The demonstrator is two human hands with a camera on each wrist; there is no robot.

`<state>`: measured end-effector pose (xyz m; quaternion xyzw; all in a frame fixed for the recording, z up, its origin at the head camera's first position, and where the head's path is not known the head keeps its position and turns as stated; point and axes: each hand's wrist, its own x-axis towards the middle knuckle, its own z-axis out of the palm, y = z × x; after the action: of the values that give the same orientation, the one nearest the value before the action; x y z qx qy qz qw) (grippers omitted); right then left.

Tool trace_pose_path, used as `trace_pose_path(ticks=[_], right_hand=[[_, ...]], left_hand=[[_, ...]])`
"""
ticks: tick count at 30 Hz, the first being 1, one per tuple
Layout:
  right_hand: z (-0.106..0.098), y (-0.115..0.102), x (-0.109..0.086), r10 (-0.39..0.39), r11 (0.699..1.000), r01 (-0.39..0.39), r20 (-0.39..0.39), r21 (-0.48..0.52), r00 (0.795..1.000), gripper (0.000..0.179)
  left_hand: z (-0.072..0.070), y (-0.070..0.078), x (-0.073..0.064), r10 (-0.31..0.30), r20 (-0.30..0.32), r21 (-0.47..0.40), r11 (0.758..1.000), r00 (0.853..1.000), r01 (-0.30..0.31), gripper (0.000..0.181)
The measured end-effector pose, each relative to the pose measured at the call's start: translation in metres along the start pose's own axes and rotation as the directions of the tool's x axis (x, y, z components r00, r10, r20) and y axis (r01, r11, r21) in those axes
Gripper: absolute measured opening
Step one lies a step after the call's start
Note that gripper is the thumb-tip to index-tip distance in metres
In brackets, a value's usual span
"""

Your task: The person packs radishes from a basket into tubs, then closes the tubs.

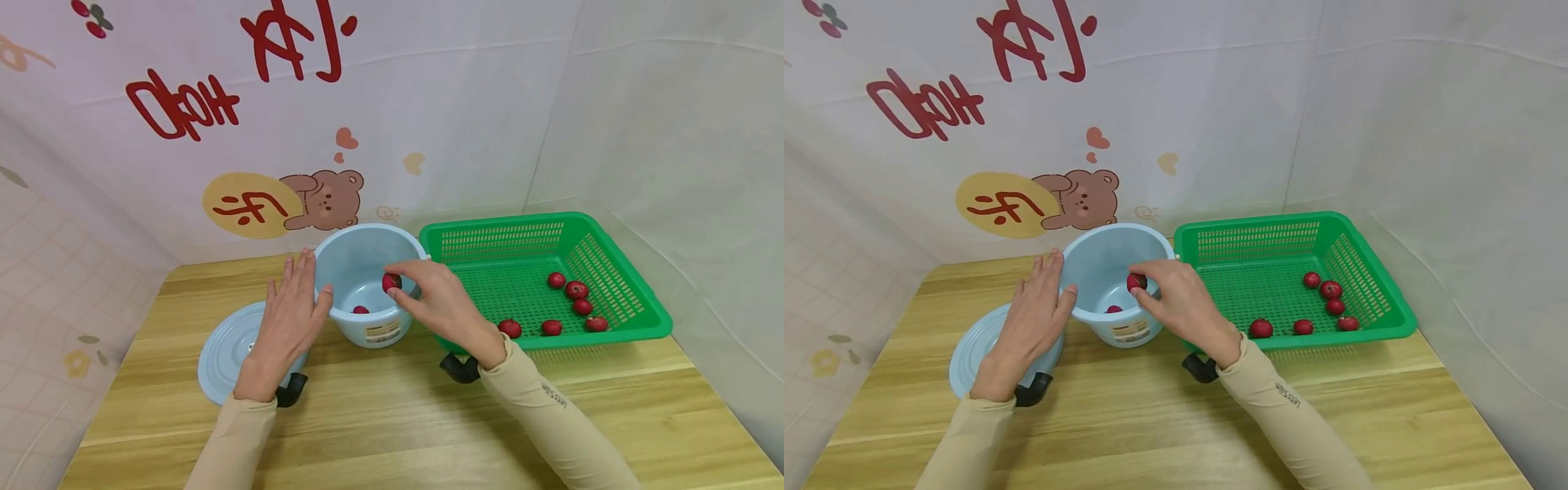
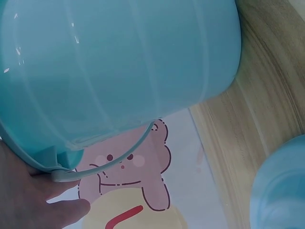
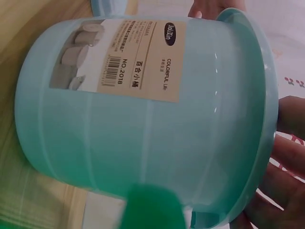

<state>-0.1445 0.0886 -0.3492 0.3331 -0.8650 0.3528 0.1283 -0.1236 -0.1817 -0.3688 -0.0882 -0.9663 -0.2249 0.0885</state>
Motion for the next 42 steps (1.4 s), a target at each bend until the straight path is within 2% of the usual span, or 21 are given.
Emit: trace_pose_path(ticks=[5,8,18,28,35,42], right_hand=[[0.0,0.0,-0.001,0.029,0.999,-0.028,0.047,-0.023,0.998,0.037],[-0.001,0.0,-0.005,0.015,1.0,-0.015,0.05,-0.014,0.999,0.038],[-0.022,-0.004,-0.027,-0.059,0.993,0.067,-0.083,0.094,0.995,0.032],[-0.055,0.011,-0.053,-0.076,0.989,0.092,-0.141,0.112,0.987,0.035],[-0.076,0.027,-0.07,-0.028,0.995,0.041,-0.144,0.087,0.989,0.039],[-0.088,0.044,-0.082,0.01,0.999,-0.004,-0.125,0.052,0.992,0.041]], left_hand=[[0.001,-0.002,0.0,-0.004,-0.003,-0.014,1.0,1.0,0.004,0.073],[0.001,-0.004,-0.001,-0.01,-0.008,-0.023,1.0,1.0,0.01,0.073],[0.005,-0.007,-0.002,0.0,-0.037,-0.05,0.999,0.999,-0.002,0.07],[0.006,-0.008,-0.001,0.015,-0.051,-0.048,0.999,0.999,-0.017,0.07],[0.007,-0.006,0.001,0.014,-0.051,-0.062,0.998,0.999,-0.017,0.07],[0.009,-0.005,0.002,0.02,-0.051,-0.062,0.998,0.998,-0.023,0.07]])
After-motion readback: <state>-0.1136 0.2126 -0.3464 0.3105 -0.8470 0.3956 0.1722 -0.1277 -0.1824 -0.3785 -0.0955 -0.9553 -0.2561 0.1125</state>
